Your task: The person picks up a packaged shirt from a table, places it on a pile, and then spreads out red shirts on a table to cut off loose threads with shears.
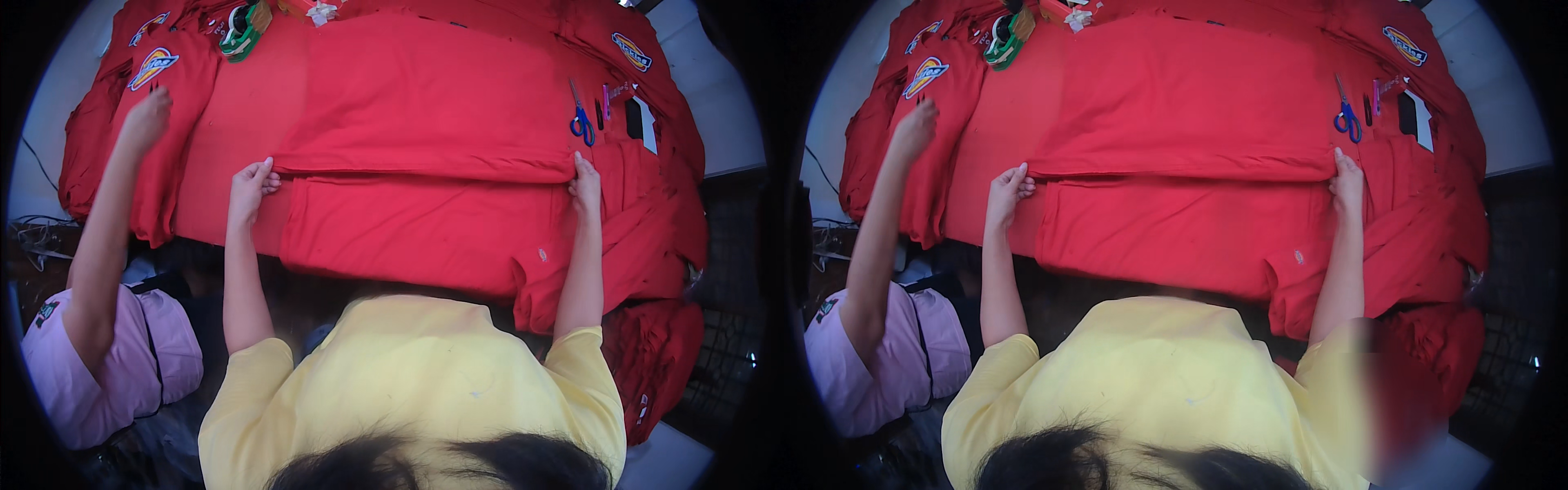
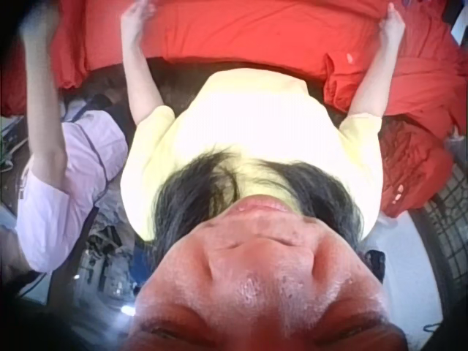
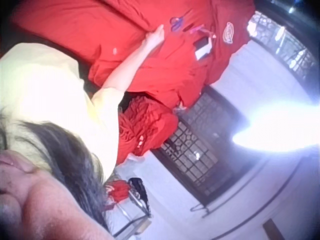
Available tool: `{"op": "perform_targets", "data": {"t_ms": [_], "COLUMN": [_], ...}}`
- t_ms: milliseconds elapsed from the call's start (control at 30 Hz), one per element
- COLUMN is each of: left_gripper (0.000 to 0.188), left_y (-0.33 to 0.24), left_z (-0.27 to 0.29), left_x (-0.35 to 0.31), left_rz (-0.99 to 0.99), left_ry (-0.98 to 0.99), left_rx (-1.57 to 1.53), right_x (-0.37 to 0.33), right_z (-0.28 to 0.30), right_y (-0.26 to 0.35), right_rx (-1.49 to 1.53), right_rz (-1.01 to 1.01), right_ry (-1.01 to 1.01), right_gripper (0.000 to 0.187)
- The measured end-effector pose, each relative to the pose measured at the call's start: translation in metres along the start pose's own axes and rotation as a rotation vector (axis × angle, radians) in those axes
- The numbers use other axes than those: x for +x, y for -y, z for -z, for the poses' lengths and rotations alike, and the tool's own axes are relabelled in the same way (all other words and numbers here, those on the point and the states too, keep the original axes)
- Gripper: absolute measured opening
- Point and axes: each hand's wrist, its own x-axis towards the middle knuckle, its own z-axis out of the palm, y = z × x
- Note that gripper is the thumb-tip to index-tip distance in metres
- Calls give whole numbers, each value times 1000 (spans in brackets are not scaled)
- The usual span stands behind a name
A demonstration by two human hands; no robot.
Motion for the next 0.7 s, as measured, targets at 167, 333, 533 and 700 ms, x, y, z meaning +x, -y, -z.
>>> {"op": "perform_targets", "data": {"t_ms": [167, 333, 533, 700], "left_gripper": [28, 30, 28, 25], "left_y": [-3, -3, -7, -5], "left_z": [-5, 0, 2, 9], "left_x": [7, 9, 12, 12], "left_rz": [33, 47, 90, 110], "left_ry": [-2, 39, 98, 127], "left_rx": [9, -8, -47, -112], "right_x": [10, 14, 9, 12], "right_z": [0, 0, -4, -1], "right_y": [-19, -19, -10, -11], "right_rx": [47, 96, 138, 154], "right_rz": [-66, -108, -145, -140], "right_ry": [-33, -7, -29, 15], "right_gripper": [24, 21, 21, 20]}}
